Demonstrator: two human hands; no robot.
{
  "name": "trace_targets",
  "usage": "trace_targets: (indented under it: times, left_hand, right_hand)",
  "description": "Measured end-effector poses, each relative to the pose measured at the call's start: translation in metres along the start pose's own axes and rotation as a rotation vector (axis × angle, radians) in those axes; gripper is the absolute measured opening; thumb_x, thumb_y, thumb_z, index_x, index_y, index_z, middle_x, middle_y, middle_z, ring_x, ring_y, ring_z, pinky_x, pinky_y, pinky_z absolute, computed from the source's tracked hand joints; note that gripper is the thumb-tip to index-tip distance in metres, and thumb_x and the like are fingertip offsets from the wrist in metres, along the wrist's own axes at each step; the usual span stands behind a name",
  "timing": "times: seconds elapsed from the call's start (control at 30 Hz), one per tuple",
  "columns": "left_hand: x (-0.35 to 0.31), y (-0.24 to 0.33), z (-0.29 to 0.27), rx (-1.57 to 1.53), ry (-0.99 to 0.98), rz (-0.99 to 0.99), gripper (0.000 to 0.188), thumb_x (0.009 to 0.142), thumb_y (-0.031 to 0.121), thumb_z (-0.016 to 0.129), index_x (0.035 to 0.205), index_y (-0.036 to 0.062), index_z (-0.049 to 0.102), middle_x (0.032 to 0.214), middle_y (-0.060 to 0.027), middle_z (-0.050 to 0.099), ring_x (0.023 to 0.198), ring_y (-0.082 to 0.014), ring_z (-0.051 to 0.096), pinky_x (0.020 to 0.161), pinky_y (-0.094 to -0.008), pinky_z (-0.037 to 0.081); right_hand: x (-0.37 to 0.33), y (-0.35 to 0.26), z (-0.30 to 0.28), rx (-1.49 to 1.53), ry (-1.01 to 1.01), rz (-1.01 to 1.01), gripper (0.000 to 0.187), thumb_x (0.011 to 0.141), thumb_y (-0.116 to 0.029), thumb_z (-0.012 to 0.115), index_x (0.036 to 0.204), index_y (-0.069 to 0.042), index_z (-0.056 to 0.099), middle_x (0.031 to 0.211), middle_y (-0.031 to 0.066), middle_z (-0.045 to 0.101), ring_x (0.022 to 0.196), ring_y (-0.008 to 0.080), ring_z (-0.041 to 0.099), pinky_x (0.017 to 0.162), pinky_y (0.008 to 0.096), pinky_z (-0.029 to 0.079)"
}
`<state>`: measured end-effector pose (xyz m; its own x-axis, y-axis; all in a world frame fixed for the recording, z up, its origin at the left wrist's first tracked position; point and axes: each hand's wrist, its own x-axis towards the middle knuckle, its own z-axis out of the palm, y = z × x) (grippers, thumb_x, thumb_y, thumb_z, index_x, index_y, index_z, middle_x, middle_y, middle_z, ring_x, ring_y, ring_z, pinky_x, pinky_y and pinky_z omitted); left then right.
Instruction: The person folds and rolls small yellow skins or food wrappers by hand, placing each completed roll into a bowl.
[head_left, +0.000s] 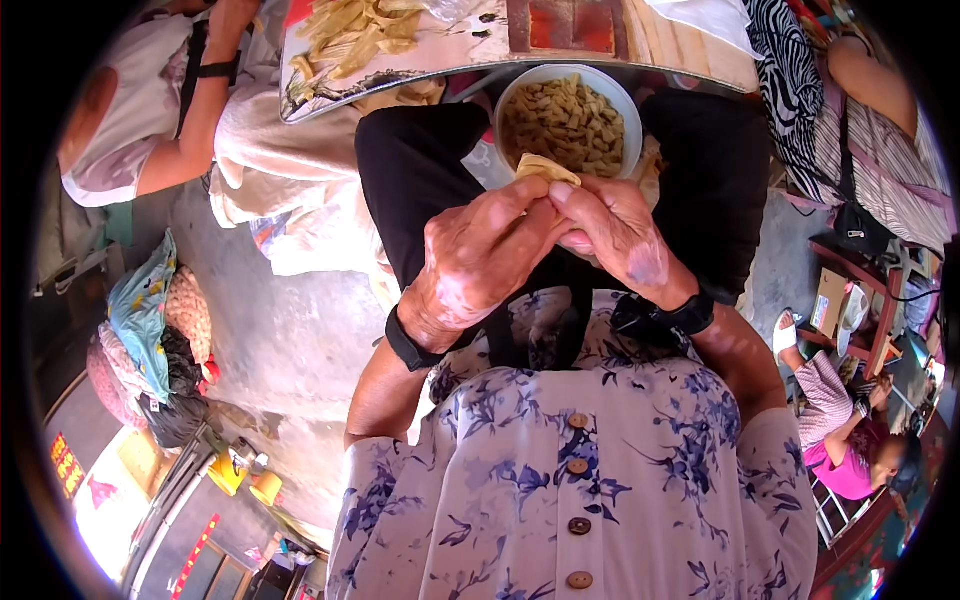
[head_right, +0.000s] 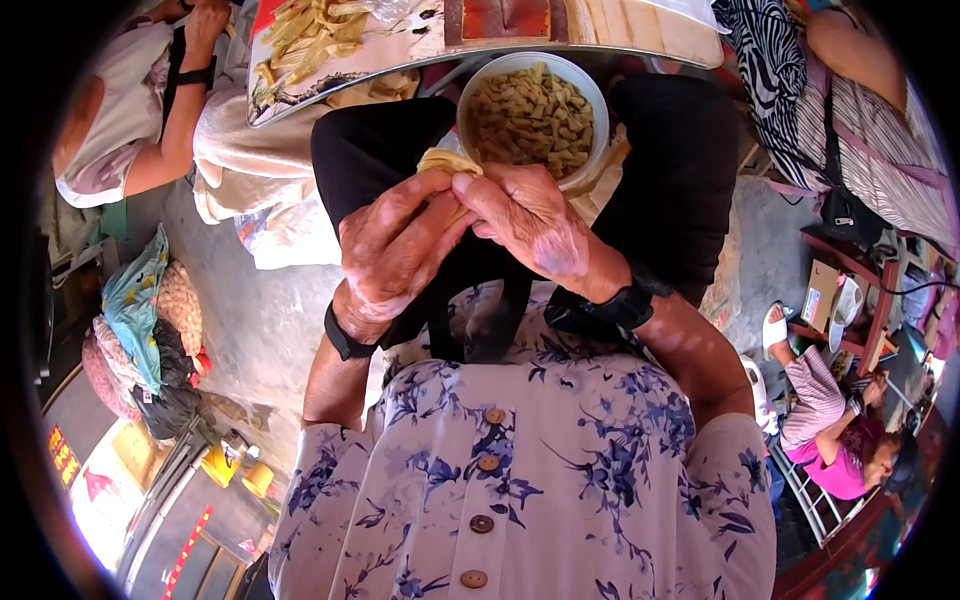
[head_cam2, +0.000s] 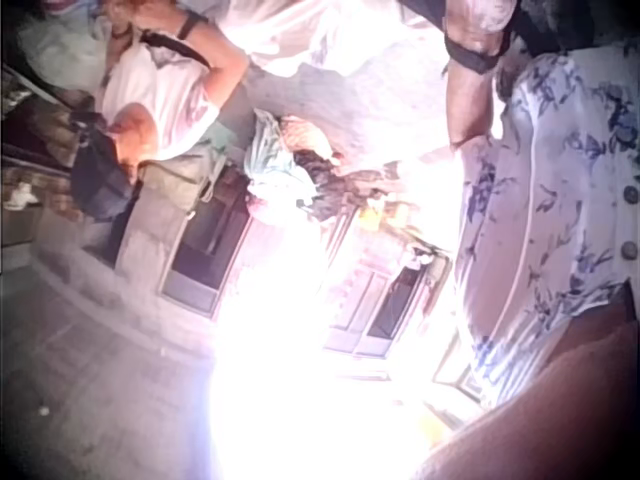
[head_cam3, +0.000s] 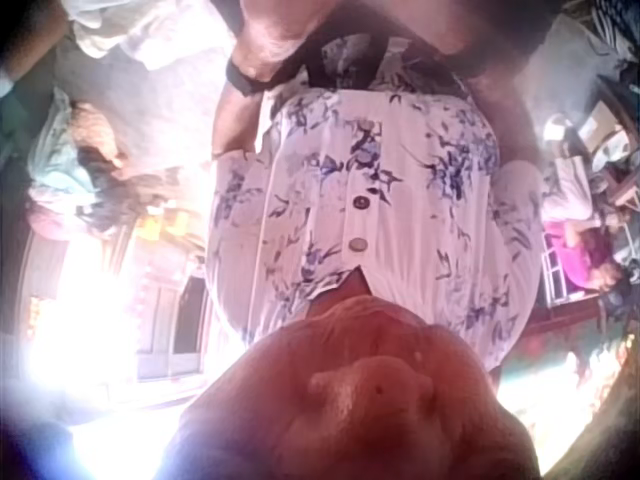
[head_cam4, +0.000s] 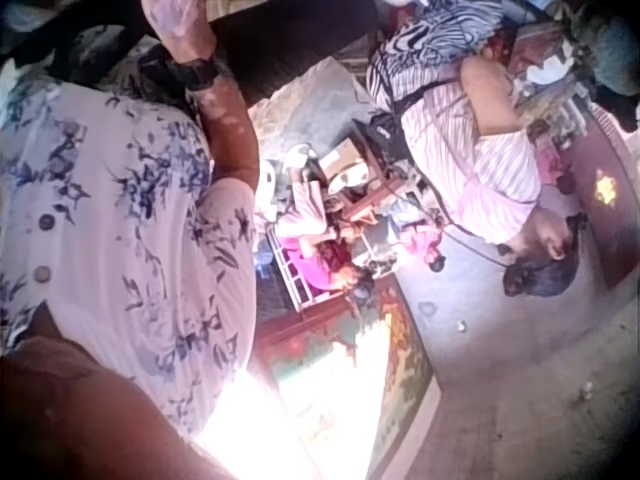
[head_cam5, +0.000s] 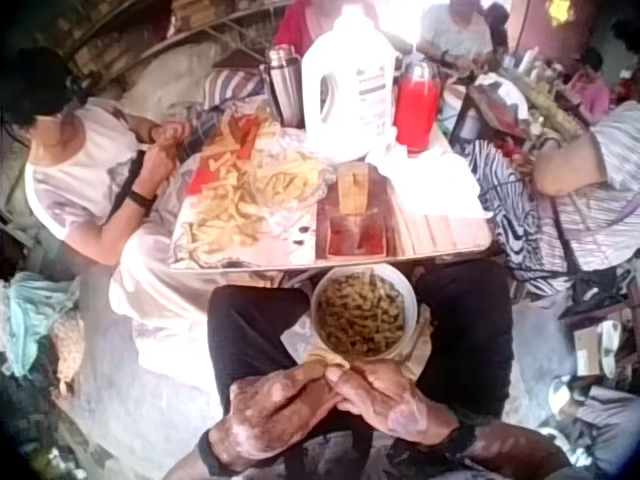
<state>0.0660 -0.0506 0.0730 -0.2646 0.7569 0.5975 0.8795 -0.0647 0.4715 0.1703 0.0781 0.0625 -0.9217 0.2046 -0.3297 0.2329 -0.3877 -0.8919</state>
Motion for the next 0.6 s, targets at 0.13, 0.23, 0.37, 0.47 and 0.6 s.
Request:
trace_targets:
  times: [0.13,0.23,0.37,0.47,0.6]
  left_hand:
    - [-0.009,0.006,-0.004,0.000,0.097,-0.084,0.026,0.061,-0.001,0.077,0.085,-0.0010,0.066,0.095,-0.0095,0.060,0.068,-0.0174,0.062,0.055,-0.0241,0.051]
    - [-0.017,0.006,-0.005,-0.064,0.122,-0.229,0.026,0.064,-0.003,0.075,0.089,0.0005,0.068,0.098,-0.0090,0.058,0.067,-0.0136,0.060,0.055,-0.0213,0.048]
    - [-0.019,0.006,-0.001,-0.581,0.197,-0.559,0.026,0.070,-0.004,0.071,0.095,0.0000,0.066,0.102,-0.0098,0.058,0.081,-0.0140,0.059,0.067,-0.0226,0.049]
    - [-0.022,0.007,0.005,-1.127,0.303,-0.896,0.040,0.077,-0.001,0.067,0.115,-0.0011,0.053,0.107,-0.0098,0.057,0.091,-0.0156,0.059,0.075,-0.0231,0.051]
    - [-0.019,0.007,0.007,-1.333,0.402,-1.030,0.043,0.079,0.000,0.064,0.117,-0.0031,0.045,0.108,-0.0104,0.057,0.094,-0.0157,0.059,0.078,-0.0251,0.052]
  right_hand:
    - [0.003,-0.003,0.002,0.030,0.025,-0.024,0.032,0.093,-0.025,0.048,0.091,0.006,0.057,0.069,0.0016,0.052,0.059,0.0049,0.044,0.052,0.0201,0.039]
    - [0.003,-0.005,0.001,0.083,0.060,-0.031,0.029,0.094,-0.022,0.046,0.093,0.006,0.057,0.069,0.0014,0.052,0.059,0.0052,0.044,0.051,0.0195,0.038]
    - [0.000,-0.007,0.005,-0.015,0.063,-0.081,0.028,0.094,-0.021,0.045,0.093,0.004,0.056,0.068,0.0007,0.051,0.058,0.0052,0.043,0.051,0.0196,0.037]
    - [0.000,-0.005,0.003,-0.137,0.055,-0.149,0.028,0.094,-0.022,0.045,0.091,0.004,0.056,0.066,0.0015,0.052,0.057,0.0064,0.045,0.050,0.0216,0.038]
    - [0.002,0.003,-0.002,-0.327,-0.025,-0.299,0.024,0.093,-0.020,0.048,0.089,0.003,0.056,0.063,0.0058,0.053,0.054,0.0108,0.047,0.051,0.0259,0.040]
